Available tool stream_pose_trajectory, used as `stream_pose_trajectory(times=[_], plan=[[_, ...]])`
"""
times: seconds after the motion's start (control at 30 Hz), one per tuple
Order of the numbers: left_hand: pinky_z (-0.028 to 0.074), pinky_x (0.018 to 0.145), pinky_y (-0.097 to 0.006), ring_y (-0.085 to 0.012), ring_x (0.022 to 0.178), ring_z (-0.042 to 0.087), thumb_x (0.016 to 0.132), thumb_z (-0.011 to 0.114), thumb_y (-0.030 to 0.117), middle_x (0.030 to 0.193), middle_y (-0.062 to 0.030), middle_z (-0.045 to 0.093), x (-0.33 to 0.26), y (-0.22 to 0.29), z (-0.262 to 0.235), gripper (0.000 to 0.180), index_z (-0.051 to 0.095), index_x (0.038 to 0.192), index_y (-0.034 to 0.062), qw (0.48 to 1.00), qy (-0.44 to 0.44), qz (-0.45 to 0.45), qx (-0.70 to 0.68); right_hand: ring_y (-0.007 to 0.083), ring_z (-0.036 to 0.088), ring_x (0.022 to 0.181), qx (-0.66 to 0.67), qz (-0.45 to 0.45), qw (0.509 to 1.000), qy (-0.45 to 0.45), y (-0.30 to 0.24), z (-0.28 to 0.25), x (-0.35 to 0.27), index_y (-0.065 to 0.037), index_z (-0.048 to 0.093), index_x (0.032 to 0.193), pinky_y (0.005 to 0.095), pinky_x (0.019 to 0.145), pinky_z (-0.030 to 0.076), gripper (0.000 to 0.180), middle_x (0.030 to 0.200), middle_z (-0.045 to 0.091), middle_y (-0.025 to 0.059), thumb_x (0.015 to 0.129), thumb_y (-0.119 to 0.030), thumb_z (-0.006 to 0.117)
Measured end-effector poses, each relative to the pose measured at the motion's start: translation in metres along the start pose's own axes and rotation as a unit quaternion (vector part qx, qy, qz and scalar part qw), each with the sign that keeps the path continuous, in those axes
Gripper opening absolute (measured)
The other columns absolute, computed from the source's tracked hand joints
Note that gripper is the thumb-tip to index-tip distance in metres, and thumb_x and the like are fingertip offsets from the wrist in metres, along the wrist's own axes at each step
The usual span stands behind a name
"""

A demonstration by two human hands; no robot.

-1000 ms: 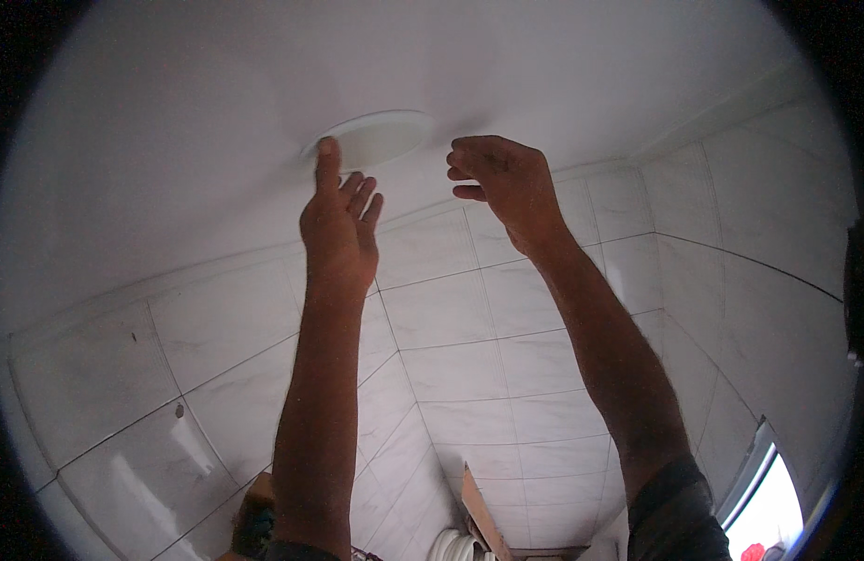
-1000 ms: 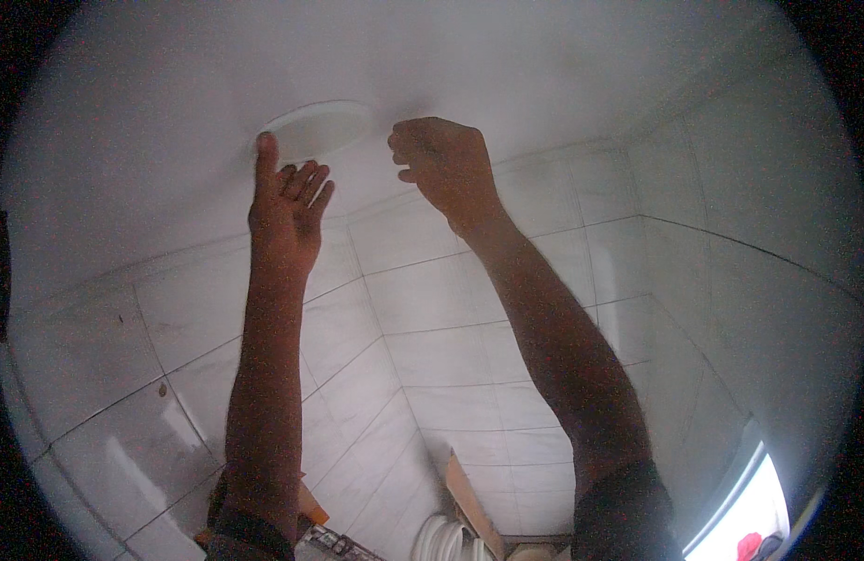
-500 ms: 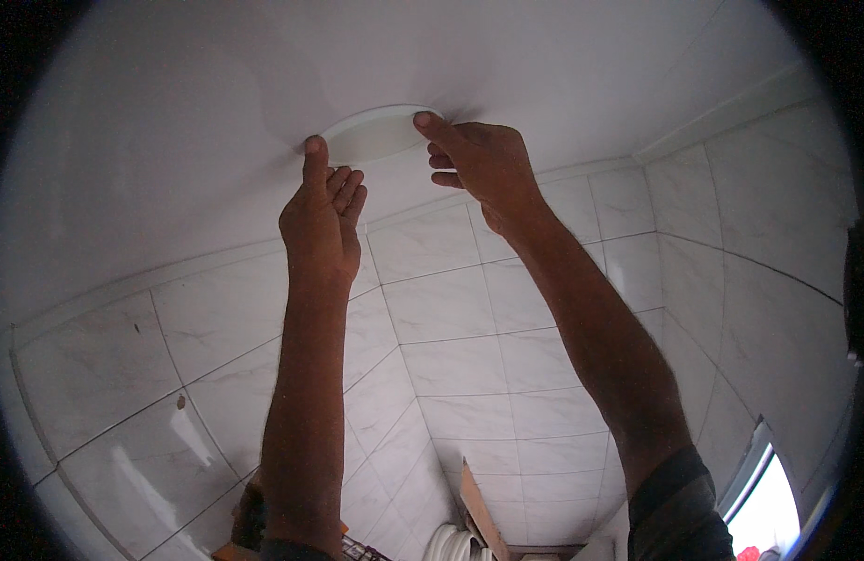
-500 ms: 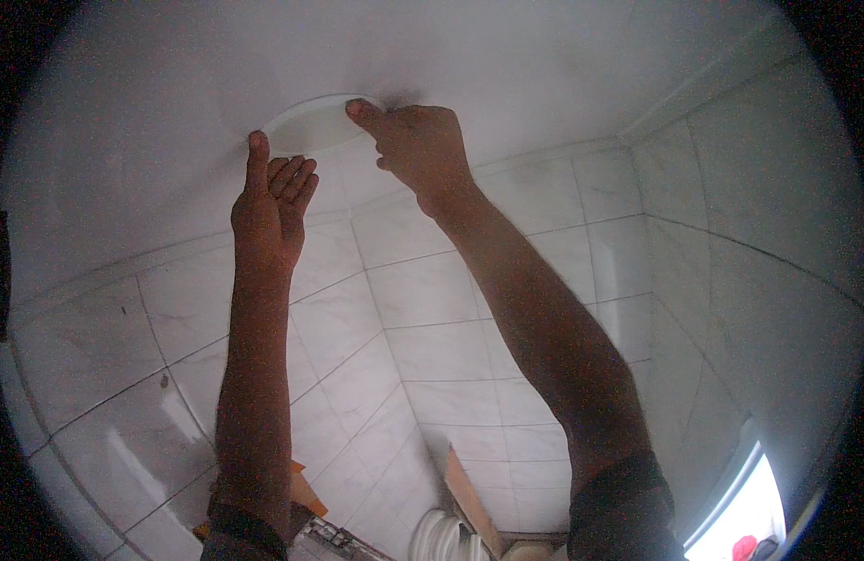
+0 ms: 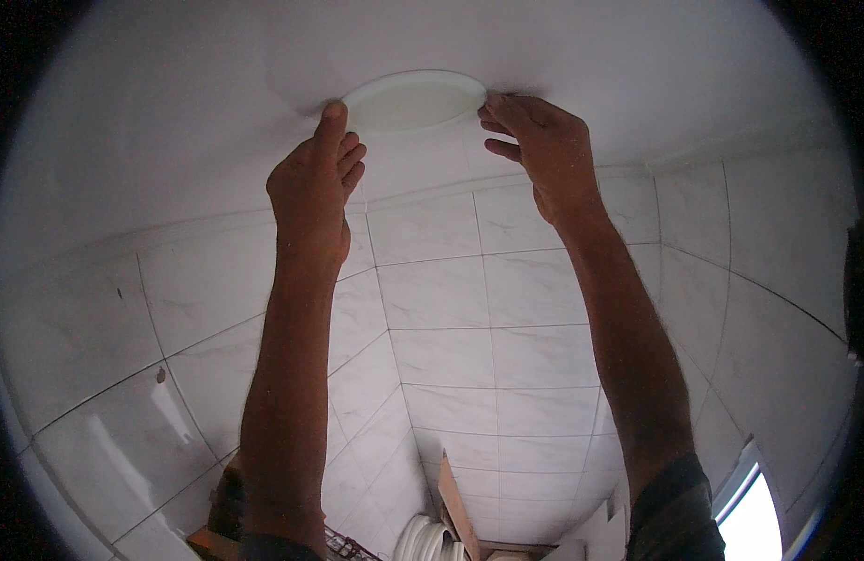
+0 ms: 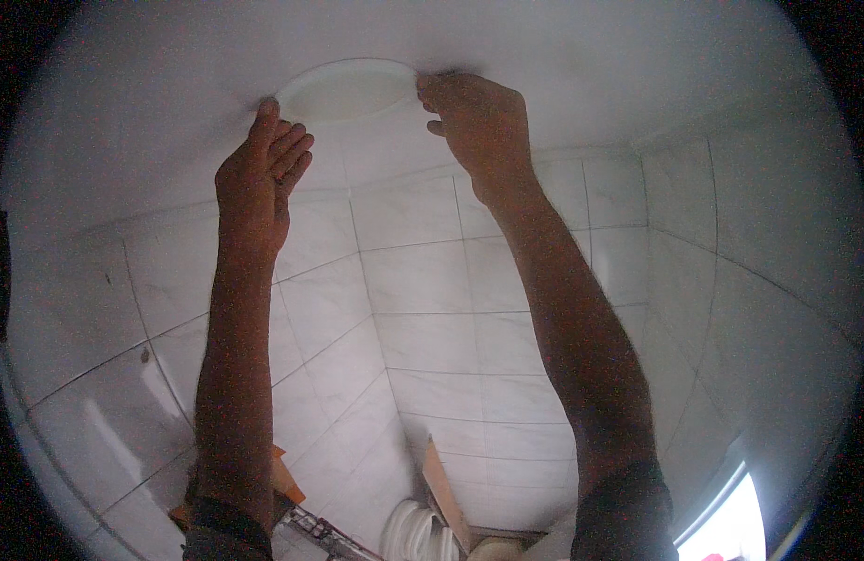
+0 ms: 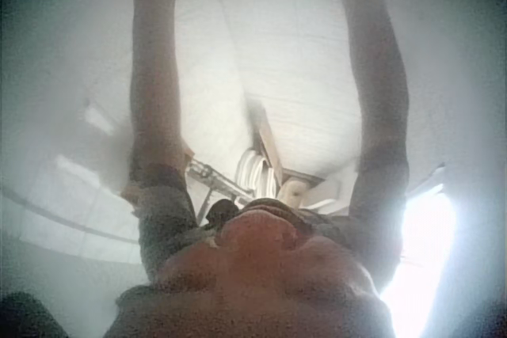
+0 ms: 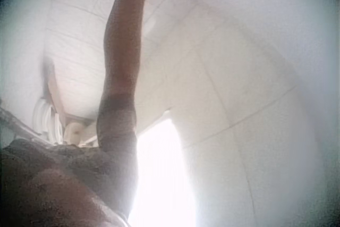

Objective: The person strips wire insulation, twists and tapes electrical wires, then mounts a circular ceiling light fixture to the ceiling. The person uses pliers and electrical tape to prepare and secure the connections before attaching the fixture.

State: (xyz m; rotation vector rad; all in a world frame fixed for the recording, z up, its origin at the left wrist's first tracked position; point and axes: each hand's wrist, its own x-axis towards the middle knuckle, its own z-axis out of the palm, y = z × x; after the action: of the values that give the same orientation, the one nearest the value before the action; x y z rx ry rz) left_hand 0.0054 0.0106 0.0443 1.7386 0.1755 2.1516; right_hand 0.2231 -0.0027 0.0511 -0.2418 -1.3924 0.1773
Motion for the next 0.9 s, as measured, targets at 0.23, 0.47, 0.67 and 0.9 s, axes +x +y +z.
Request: stream_pose_trajectory(times=[0.23,0.47,0.67,0.9], plan=[[0.048,0.107,-0.043,-0.0367,0.12,0.06,0.092,0.068,0.048,0.12,-0.0302,0.06,0.008,-0.002,-0.004,0.071,0.054,0.124,-0.0132,0.998,0.008,0.02,0.062,0.0212,0.071,0.099,0.026,-0.037,0.999,-0.007,0.016,0.0,0.008,0.0,0.07,0.107,0.0339,0.088,0.062,0.02,0.106,0.071,0.0114,0.095,-0.014,0.064],[0.047,0.108,-0.043,-0.037,0.12,0.06,0.092,0.066,0.052,0.12,-0.0324,0.06,0.009,0.004,-0.004,0.077,0.053,0.124,-0.0164,0.998,-0.01,0.01,0.054,0.0171,0.071,0.098,-0.191,-0.166,0.967,-0.035,0.018,-0.013,0.014,-0.001,0.07,0.109,0.0313,0.085,0.063,0.019,0.109,0.071,0.0116,0.097,-0.011,0.06],[0.046,0.109,-0.043,-0.0356,0.122,0.059,0.092,0.065,0.054,0.123,-0.0315,0.059,0.01,0.0,-0.011,0.077,0.052,0.126,-0.0148,0.998,0.007,0.013,0.061,0.0243,0.068,0.107,-0.08,-0.052,0.995,-0.042,0.002,-0.001,0.004,0.003,0.067,0.113,0.0404,0.09,0.061,0.028,0.11,0.07,0.015,0.095,-0.019,0.065],[0.046,0.108,-0.044,-0.0255,0.121,0.061,0.096,0.064,0.032,0.127,-0.0155,0.064,-0.025,-0.032,-0.027,0.047,0.057,0.131,0.0005,0.993,0.016,0.066,0.1,0.0257,0.07,0.104,-0.081,-0.017,0.996,-0.038,0.0,-0.027,-0.007,0.003,0.065,0.116,0.039,0.082,0.063,0.032,0.11,0.07,0.0155,0.096,-0.022,0.065]])
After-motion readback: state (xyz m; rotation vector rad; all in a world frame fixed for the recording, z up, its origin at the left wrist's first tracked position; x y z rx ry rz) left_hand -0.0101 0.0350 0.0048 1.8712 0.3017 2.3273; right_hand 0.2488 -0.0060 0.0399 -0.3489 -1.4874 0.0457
